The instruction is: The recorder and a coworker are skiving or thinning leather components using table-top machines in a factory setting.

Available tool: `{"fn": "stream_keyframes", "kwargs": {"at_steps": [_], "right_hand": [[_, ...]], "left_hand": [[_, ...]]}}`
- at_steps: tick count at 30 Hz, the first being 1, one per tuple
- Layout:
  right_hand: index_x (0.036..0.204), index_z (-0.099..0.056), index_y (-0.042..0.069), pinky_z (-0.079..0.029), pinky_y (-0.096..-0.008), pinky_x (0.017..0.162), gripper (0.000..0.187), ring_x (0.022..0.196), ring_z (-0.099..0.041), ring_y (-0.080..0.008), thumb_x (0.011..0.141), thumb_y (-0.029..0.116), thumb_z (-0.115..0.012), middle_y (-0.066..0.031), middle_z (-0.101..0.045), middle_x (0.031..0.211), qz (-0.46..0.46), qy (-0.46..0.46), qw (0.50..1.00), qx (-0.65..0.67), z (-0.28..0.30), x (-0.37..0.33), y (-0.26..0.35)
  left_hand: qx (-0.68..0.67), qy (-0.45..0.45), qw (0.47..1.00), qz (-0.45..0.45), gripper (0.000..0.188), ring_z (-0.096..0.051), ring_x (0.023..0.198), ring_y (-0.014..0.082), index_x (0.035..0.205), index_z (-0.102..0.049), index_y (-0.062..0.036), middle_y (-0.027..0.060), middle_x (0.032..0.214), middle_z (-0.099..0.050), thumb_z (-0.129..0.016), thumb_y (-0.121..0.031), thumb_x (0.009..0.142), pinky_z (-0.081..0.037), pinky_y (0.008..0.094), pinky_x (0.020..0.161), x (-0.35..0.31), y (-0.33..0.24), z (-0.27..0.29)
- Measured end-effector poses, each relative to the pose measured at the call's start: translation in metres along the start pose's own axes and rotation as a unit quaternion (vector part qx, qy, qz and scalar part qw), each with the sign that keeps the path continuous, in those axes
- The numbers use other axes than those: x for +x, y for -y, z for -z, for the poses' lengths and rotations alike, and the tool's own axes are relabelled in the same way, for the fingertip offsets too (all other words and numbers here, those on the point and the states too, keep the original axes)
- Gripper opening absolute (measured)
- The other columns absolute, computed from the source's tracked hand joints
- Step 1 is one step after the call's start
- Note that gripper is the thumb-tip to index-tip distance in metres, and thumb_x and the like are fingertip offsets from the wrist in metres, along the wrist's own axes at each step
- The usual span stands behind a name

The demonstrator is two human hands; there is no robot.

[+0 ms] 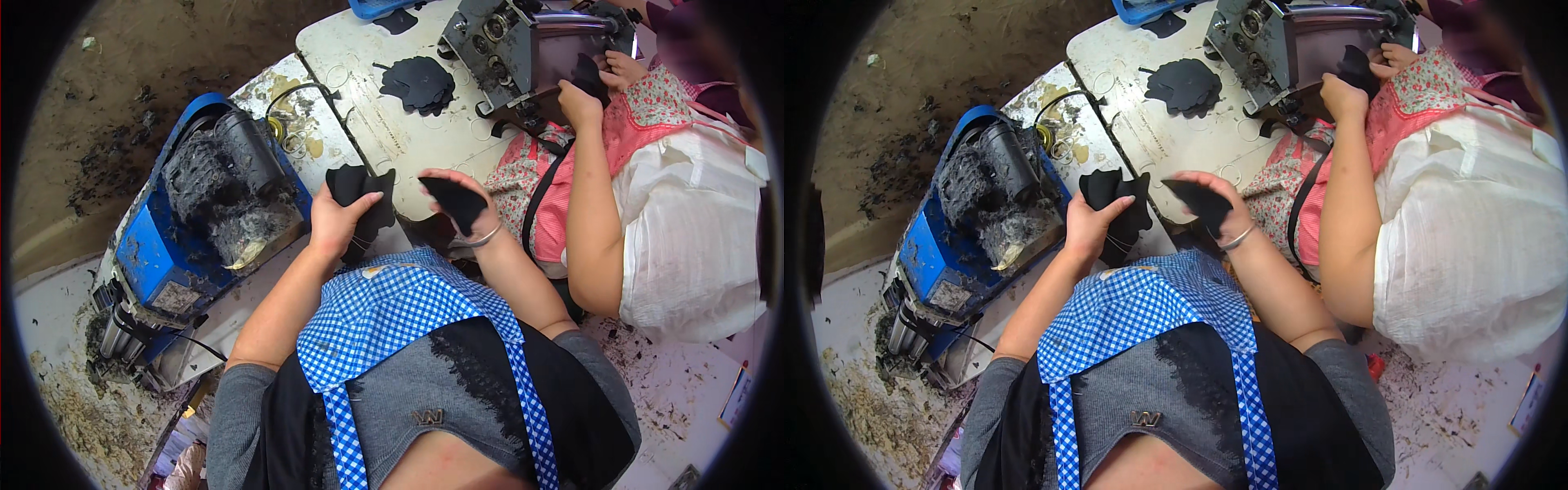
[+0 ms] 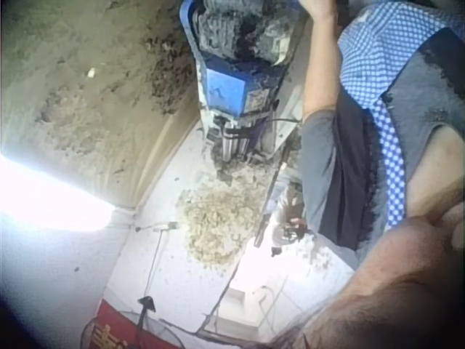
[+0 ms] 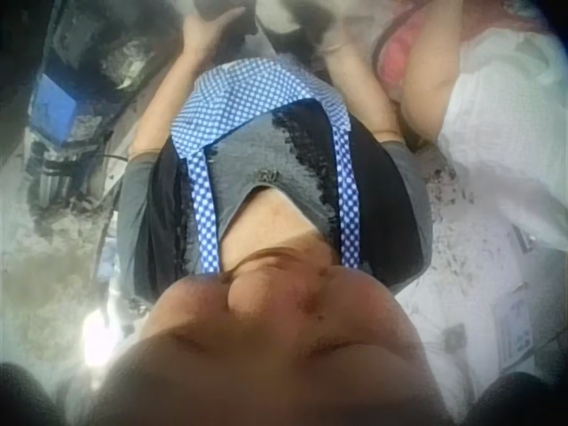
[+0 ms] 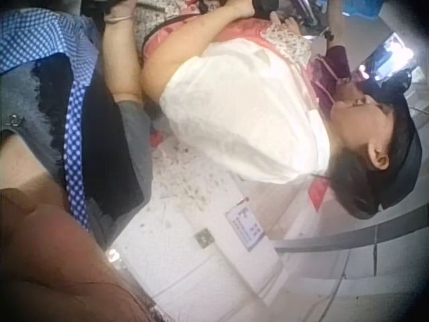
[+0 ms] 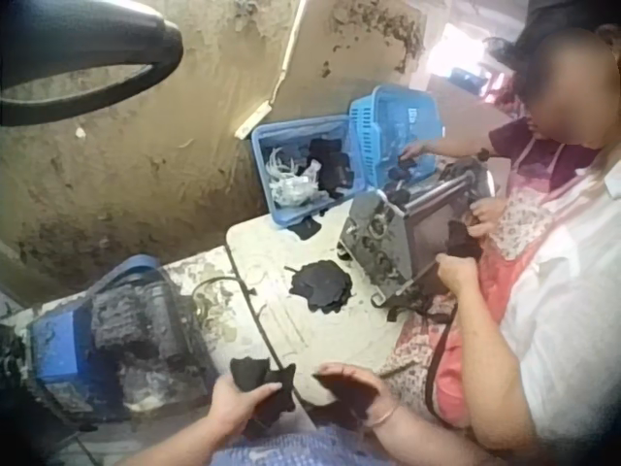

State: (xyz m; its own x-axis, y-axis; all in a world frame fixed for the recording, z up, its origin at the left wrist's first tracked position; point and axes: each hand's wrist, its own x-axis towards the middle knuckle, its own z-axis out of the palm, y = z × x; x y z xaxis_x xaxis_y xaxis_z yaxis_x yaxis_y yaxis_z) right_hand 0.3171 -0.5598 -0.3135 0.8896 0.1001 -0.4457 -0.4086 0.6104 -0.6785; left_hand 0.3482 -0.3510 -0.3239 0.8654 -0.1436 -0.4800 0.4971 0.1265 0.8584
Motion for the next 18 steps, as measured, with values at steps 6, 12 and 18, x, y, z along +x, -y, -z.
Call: {"fn": "stream_keyframes", "kwargs": {"at_steps": [6, 12, 18], "right_hand": [[0.123, -0.045, 0.000, -0.052, -0.0286, 0.075, 0.051, 0.091, -0.061, -0.0173, 0.075, -0.003, -0.061, -0.0119, -0.060, 0.105, 0.054, -0.036, 0.998, 0.010, 0.037, 0.017, -0.064], [0.128, -0.040, 0.002, -0.050, -0.0228, 0.068, 0.053, 0.081, -0.063, -0.0148, 0.080, 0.000, -0.062, -0.0105, -0.065, 0.093, -0.029, 0.166, 0.986, -0.002, -0.025, -0.012, 0.008], [0.106, -0.057, -0.001, -0.049, -0.0231, 0.071, 0.029, 0.080, -0.061, -0.0131, 0.078, 0.004, -0.066, -0.0069, -0.063, 0.094, 0.147, -0.026, 0.928, -0.342, -0.006, 0.015, -0.021]], "left_hand": [[-0.080, 0.080, 0.992, 0.047, 0.034, -0.061, 0.078, 0.0130, 0.100, -0.058, 0.0016, 0.0071, 0.090, -0.064, -0.075, -0.008, 0.073, -0.051, 0.0257, 0.064, -0.003, 0.001, -0.009], [-0.015, 0.065, 0.996, 0.060, 0.028, -0.062, 0.072, 0.0128, 0.099, -0.061, 0.0014, 0.0074, 0.087, -0.065, -0.073, -0.008, 0.075, -0.051, 0.0249, 0.064, 0.003, 0.001, 0.001], [-0.020, 0.182, 0.982, 0.044, 0.028, -0.060, 0.082, 0.0115, 0.110, -0.057, 0.0013, 0.0044, 0.093, -0.064, -0.063, -0.005, 0.082, -0.049, 0.0240, 0.075, 0.000, 0.008, -0.007]]}}
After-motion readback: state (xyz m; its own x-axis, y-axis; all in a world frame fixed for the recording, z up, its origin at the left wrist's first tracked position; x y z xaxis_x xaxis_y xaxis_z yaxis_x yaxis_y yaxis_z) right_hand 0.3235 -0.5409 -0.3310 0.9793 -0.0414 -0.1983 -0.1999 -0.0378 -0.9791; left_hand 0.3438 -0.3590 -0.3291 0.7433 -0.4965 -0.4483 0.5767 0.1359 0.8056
